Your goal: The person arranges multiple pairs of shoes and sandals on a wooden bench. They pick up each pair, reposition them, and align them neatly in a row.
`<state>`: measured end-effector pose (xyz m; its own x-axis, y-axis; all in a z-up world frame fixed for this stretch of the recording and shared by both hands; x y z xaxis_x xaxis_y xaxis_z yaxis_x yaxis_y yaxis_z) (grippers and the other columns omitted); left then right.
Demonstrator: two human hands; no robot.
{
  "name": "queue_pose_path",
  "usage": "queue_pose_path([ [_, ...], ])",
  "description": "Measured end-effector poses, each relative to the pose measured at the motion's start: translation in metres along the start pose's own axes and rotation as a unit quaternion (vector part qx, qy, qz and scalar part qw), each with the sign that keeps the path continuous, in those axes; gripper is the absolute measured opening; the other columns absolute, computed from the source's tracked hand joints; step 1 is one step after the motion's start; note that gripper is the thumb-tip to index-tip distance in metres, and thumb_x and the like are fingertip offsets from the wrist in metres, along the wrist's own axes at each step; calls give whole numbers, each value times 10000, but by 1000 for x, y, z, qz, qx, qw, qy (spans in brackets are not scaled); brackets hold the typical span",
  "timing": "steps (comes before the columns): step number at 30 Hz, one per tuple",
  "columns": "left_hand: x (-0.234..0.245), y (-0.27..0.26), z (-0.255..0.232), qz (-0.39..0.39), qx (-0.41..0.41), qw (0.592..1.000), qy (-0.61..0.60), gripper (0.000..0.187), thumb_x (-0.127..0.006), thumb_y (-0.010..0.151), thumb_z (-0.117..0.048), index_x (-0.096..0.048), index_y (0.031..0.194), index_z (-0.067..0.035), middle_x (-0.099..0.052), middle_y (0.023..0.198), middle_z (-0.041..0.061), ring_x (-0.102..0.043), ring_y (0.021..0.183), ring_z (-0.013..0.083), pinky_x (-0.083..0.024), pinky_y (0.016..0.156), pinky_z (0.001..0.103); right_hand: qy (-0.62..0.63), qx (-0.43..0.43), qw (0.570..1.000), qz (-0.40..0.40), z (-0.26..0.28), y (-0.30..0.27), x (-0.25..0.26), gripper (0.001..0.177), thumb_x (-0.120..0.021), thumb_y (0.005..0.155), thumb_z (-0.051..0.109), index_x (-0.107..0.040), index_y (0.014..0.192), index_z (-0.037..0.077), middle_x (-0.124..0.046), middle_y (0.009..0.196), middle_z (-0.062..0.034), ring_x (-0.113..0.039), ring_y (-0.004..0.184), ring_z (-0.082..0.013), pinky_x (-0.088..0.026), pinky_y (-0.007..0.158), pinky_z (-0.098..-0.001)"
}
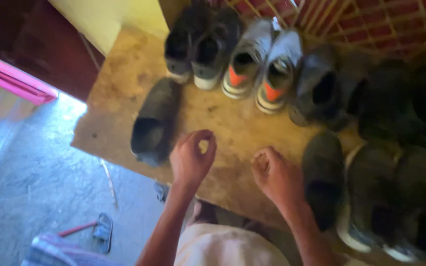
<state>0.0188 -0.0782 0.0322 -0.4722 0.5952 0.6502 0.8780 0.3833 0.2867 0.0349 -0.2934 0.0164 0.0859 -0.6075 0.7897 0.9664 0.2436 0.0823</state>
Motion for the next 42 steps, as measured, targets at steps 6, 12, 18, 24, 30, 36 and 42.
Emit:
queue_pose_path([
  [6, 65, 54, 88, -50, -32, 994, 97, 111, -728, 841, -178, -760, 933, -125, -725, 922, 95, -684, 903, 351, -548, 764, 466, -6, 5, 1000, 1, 88, 60, -86, 367, -712, 890, 503, -679, 877, 138, -744, 829, -88, -722, 786, -346, -551, 654, -473],
  [12, 96, 73, 147, -34, 56, 987, 146, 289, -753, 810, -245, -738, 1033, -63, -721, 985, 125, -697, 900, 371, -538, 726, 499, 1, 14, 998, 69, 145, 100, -154, 405, -659, 905, 533, -680, 802, 142, -740, 804, -95, -712, 793, -366, -533, 666, -518],
  [18, 97, 74, 168, 36, 154, 974, 165, 175, -695, 902, -292, -801, 916, -153, -749, 969, 66, -717, 899, 365, -553, 782, 490, -12, 26, 994, 109, 147, 113, -181, 260, -651, 920, 378, -664, 837, 132, -729, 761, -122, -711, 743, -385, -527, 658, -532],
  [24, 95, 73, 169, 20, 103, 986, 132, 154, -700, 866, -269, -792, 907, -153, -756, 982, 62, -721, 850, 376, -558, 754, 495, -14, 28, 994, 103, 146, 107, -181, 200, -626, 933, 321, -645, 873, 130, -736, 752, -116, -703, 717, -397, -517, 638, -542],
  [30, 94, 63, 136, 50, 77, 986, 141, 149, -680, 905, -269, -760, 909, -144, -752, 977, 53, -723, 847, 365, -550, 715, 507, -29, 34, 998, 45, 146, 92, -138, 217, -646, 920, 317, -635, 842, 115, -721, 772, -129, -693, 748, -400, -514, 641, -536],
  [36, 67, 41, 86, 98, 37, 989, 104, 127, -685, 874, -263, -751, 889, -156, -750, 930, 40, -716, 802, 365, -549, 676, 512, -46, -18, 999, 23, 111, 56, -80, 218, -657, 894, 325, -641, 807, 126, -723, 774, -94, -700, 730, -369, -517, 623, -517],
  [42, 15, 3, 36, 131, -35, 989, 53, 124, -688, 863, -256, -772, 868, -165, -741, 908, 66, -715, 792, 355, -560, 668, 491, -58, -31, 997, -27, 45, 8, -29, 233, -674, 890, 314, -620, 787, 111, -700, 752, -96, -701, 709, -343, -535, 629, -469],
])
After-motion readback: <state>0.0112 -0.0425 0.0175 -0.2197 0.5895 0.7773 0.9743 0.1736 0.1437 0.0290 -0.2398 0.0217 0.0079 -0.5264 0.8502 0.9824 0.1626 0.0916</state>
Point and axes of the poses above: each hand's wrist, its own y-axis towards the middle knuckle, its own x-axis out of the back of the hand, z = x × y, the point moved 1 cm from there along y, towards the middle knuckle
